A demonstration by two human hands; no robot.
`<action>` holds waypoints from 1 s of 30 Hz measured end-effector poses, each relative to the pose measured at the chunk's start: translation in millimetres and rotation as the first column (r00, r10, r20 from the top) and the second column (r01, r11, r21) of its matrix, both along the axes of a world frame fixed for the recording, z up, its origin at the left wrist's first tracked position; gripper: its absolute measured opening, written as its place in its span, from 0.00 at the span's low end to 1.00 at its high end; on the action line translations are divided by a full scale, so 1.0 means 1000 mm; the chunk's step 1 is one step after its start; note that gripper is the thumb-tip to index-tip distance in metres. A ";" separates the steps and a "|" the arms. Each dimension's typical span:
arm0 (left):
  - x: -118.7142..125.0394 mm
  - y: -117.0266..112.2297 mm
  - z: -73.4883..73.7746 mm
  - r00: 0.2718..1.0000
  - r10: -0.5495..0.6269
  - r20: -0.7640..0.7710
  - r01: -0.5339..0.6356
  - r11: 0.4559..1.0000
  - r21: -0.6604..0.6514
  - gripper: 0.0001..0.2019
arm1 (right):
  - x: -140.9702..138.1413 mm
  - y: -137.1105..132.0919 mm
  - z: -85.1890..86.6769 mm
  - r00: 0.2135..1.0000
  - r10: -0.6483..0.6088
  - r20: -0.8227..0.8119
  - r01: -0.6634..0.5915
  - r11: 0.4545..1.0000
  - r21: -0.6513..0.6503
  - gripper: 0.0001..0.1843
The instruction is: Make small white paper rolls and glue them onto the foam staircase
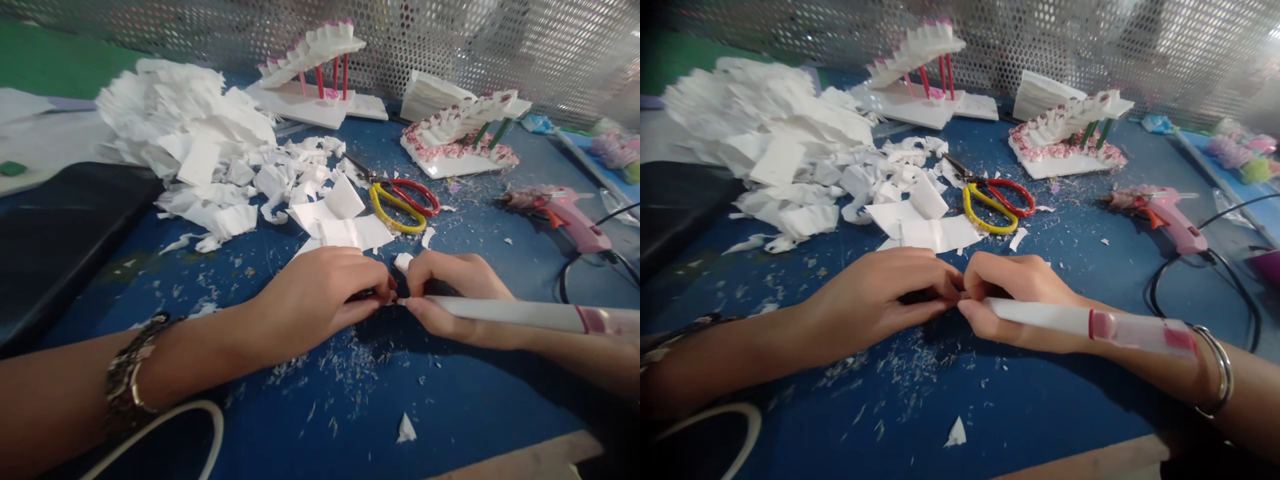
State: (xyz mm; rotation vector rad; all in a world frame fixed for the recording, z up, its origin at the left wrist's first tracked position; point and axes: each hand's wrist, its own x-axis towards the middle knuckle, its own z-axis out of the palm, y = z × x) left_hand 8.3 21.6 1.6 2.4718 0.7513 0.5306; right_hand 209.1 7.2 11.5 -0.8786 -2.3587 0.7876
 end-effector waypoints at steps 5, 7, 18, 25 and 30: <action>0.000 0.000 0.000 0.999 0.029 0.015 -0.028 0.999 -0.029 0.02 | 0.000 0.004 -0.001 0.997 -0.049 -0.054 0.043 0.993 -0.110 0.06; 0.000 0.000 0.000 0.999 0.023 0.024 -0.022 0.999 -0.036 0.04 | 0.001 0.004 -0.004 0.987 -0.072 -0.140 0.047 0.984 -0.171 0.05; 0.006 0.002 0.001 0.996 0.093 0.016 -0.091 0.990 -0.112 0.03 | -0.004 0.005 -0.011 0.969 -0.112 -0.220 0.052 0.963 -0.263 0.12; 0.007 0.001 0.000 0.990 0.140 -0.006 -0.139 0.980 -0.144 0.03 | -0.010 0.010 -0.009 0.978 -0.051 -0.204 0.017 0.986 -0.168 0.13; 0.006 0.001 0.001 0.990 0.138 -0.003 -0.136 0.978 -0.159 0.03 | -0.008 0.010 -0.010 0.985 -0.051 -0.166 0.024 0.987 -0.161 0.13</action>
